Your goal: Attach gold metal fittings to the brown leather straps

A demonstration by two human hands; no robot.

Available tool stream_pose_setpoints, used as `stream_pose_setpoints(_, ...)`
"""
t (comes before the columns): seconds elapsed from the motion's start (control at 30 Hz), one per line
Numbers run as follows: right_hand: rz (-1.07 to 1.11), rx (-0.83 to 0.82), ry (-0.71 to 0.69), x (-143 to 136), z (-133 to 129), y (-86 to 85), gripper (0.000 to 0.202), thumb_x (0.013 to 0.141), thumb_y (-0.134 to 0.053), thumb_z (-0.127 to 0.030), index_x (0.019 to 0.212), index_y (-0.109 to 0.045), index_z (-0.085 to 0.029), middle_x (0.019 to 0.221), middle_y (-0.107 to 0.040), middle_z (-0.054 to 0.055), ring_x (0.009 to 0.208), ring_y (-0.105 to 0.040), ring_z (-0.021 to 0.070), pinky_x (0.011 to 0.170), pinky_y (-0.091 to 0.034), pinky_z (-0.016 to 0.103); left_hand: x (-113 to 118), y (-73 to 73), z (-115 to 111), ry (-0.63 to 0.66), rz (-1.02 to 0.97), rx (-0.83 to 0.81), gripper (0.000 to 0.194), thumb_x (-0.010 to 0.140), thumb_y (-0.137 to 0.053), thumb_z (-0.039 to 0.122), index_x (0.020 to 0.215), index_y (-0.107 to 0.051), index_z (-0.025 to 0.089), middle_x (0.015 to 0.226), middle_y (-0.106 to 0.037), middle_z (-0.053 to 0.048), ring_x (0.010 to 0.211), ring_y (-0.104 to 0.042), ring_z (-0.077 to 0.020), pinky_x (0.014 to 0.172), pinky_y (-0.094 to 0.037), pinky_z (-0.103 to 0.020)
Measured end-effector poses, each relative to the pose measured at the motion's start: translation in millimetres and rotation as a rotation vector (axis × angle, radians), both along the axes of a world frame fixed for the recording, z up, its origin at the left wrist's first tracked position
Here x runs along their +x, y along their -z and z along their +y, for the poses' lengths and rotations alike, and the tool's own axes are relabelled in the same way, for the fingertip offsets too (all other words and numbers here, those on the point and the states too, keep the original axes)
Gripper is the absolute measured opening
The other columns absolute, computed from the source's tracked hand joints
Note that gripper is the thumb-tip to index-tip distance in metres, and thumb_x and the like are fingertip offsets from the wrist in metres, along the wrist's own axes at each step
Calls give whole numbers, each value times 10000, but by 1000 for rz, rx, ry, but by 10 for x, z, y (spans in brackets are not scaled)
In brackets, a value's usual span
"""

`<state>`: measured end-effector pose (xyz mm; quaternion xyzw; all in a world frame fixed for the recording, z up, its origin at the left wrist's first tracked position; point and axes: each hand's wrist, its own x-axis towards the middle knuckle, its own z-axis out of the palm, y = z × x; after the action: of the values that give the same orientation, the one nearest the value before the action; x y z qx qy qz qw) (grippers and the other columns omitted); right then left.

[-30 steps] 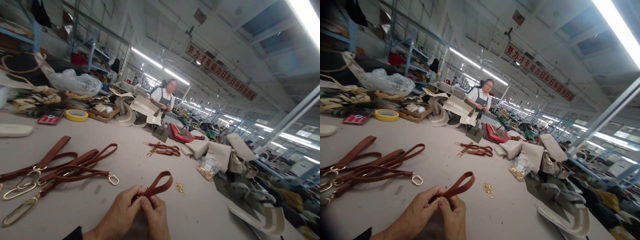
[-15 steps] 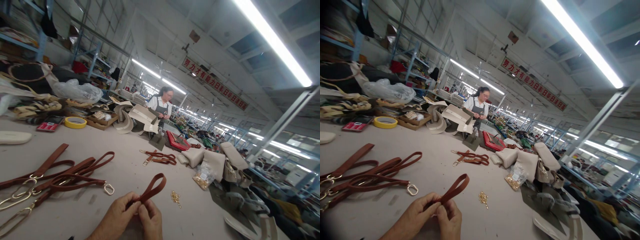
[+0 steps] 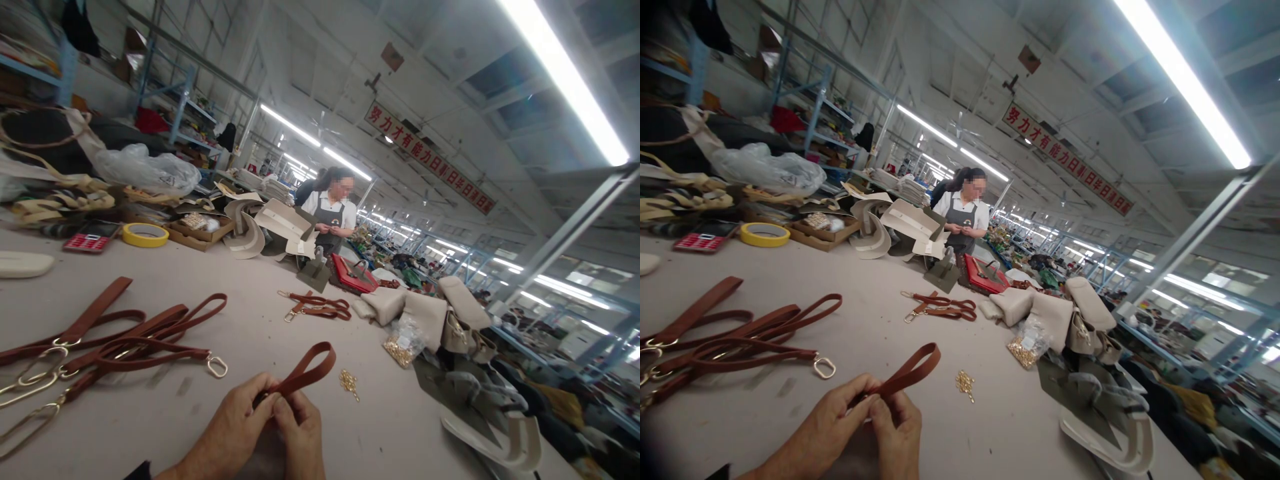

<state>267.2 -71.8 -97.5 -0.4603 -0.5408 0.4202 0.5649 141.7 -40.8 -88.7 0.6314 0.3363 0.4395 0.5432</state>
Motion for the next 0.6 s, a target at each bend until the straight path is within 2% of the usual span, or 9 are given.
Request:
stream_pose_setpoints(0.2,4,9,85,44,-21,53,337,838,-626,-439,1003,-731,-165,850,-717,62,745,-626,193,667,-500,296,18,13,1,20,4,29,276,877,-476,411,760,-571,180,747,-617,-16,739,-568,-188,676,-454,-267)
stream_pose_setpoints(0.33,27,50,122,80,-35,40,304,838,-630,-429,943,-740,-165,861,-720,61,792,-632,200,778,-509,334,9,-23,-33,116,-7,81,263,892,-489,400,781,-585,183,814,-641,-19,816,-598,-189,753,-468,-269)
stream_pose_setpoints(0.4,38,73,133,137,-74,43,286,843,-628,-415,940,-735,-167,863,-717,62,805,-631,203,806,-505,350,3,-20,-39,167,5,97,248,898,-491,403,853,-618,194,889,-657,-24,881,-606,-193,804,-475,-271)
stream_pose_setpoints(0.5,78,85,237,331,-262,90,273,854,-617,-412,894,-722,-163,795,-703,55,703,-607,172,673,-504,301,-16,25,-7,169,100,87,277,871,-529,440,1012,-632,224,1019,-665,-36,973,-603,-213,797,-496,-273)
stream_pose_setpoints(0.6,114,66,364,648,-708,129,235,847,-631,-388,880,-711,-169,765,-697,46,662,-601,152,621,-495,277,-50,78,52,89,200,97,337,847,-536,483,1040,-630,224,1053,-671,-44,1003,-600,-227,818,-494,-293)
